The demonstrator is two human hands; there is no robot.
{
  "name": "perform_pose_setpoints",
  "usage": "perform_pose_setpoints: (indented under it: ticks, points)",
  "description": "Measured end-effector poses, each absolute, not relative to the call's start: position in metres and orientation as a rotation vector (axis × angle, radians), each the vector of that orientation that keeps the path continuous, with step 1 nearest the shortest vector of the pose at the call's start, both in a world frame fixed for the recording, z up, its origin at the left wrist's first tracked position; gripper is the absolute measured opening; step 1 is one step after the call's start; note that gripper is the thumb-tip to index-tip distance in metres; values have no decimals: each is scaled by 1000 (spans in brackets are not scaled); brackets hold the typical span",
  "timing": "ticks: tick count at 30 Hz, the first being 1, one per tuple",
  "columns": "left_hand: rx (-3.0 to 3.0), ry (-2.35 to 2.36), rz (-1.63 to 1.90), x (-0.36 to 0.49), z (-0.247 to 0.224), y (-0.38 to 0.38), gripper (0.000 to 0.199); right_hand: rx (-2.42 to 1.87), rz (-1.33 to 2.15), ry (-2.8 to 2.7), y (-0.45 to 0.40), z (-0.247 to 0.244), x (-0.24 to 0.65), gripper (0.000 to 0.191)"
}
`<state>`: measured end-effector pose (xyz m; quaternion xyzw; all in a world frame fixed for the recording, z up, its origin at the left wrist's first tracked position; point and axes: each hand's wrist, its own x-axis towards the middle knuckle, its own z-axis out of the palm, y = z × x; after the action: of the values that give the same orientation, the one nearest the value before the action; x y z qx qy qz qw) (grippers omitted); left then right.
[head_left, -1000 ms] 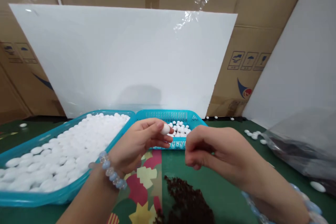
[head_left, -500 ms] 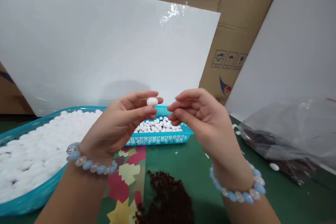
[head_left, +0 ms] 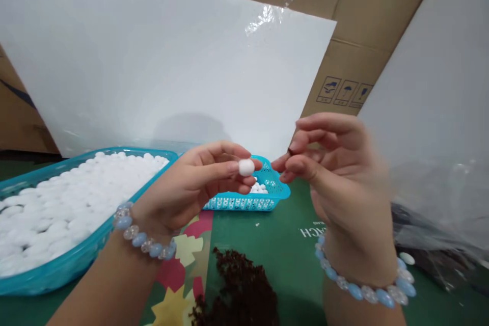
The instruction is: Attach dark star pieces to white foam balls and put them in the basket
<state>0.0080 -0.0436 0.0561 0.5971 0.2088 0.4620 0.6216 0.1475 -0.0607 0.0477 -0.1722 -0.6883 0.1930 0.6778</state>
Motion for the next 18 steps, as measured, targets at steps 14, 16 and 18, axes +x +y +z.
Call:
perform_pose_setpoints:
  ticks: [14, 16, 18]
  points:
    - [1423, 535, 1233, -3, 58, -50, 9, -497, 680, -1734, -71, 50, 142, 16]
    - [1418, 514, 1224, -5, 59, -52, 11, -476, 701, -1762, -70, 49, 139, 18]
    - [1407, 494, 1226, -6, 59, -54, 12, -434, 717, -1777, -70, 49, 137, 21]
